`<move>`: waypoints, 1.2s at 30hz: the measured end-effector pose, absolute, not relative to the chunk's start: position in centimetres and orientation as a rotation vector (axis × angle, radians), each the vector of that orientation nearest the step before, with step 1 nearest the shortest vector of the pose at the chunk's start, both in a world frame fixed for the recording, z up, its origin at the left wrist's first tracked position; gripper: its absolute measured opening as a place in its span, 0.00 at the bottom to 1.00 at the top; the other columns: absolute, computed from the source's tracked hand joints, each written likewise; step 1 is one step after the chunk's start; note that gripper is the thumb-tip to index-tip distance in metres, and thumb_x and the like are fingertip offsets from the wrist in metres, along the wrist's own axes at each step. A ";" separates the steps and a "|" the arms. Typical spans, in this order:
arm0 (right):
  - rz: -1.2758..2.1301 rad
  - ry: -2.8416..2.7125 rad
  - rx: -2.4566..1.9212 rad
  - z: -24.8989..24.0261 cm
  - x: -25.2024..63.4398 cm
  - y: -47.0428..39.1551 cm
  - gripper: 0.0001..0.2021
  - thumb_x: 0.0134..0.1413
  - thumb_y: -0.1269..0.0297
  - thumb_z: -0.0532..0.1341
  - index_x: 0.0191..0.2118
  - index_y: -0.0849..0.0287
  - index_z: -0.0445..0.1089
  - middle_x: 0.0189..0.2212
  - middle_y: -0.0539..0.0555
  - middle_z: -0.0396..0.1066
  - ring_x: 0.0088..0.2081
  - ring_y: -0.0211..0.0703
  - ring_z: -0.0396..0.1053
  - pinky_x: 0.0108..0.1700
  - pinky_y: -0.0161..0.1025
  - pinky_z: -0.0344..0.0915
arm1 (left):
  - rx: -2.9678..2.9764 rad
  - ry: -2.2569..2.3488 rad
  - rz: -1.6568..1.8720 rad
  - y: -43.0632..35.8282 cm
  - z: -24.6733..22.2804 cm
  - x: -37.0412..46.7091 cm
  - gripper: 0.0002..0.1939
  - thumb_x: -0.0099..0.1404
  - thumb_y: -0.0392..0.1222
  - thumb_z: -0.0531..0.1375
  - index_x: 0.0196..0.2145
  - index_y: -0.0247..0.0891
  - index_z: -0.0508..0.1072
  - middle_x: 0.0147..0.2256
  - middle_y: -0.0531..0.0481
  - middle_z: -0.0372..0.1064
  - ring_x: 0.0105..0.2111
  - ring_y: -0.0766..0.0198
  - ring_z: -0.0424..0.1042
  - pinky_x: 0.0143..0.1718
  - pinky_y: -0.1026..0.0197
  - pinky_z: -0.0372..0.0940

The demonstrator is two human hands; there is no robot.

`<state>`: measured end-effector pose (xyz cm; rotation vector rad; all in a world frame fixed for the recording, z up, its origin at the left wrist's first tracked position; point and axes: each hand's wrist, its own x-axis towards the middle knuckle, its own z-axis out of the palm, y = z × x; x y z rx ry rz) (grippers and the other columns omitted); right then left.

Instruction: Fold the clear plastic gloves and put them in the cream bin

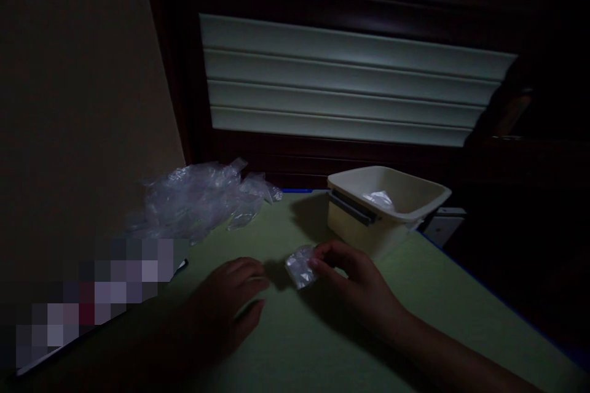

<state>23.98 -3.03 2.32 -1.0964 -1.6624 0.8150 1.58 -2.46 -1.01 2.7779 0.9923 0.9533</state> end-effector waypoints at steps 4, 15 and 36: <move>0.409 -1.810 -0.996 4.1 25.1 -3.6 0.05 0.55 0.67 0.57 0.31 0.59 0.68 0.28 0.51 0.71 0.31 0.39 0.69 0.33 0.34 0.64 | 2.990 1.042 0.929 -2.9 -0.7 1.3 0.15 0.60 0.32 0.50 0.44 0.37 0.70 0.45 0.43 0.69 0.45 0.57 0.68 0.42 0.56 0.68; -0.047 -1.946 -1.775 13.8 36.9 4.4 0.06 0.56 0.71 0.55 0.39 0.59 0.68 0.37 0.55 0.73 0.37 0.43 0.71 0.37 0.35 0.65 | 3.067 1.018 0.987 -2.6 -0.6 1.3 0.15 0.60 0.32 0.50 0.43 0.41 0.69 0.43 0.49 0.70 0.44 0.62 0.69 0.45 0.62 0.67; 0.376 -1.950 -2.143 9.7 41.3 11.8 0.14 0.58 0.62 0.57 0.49 0.60 0.64 0.47 0.56 0.65 0.43 0.46 0.67 0.42 0.47 0.67 | 2.962 1.099 0.961 -3.2 0.1 1.8 0.17 0.54 0.30 0.52 0.41 0.42 0.69 0.42 0.49 0.71 0.42 0.58 0.70 0.44 0.60 0.67</move>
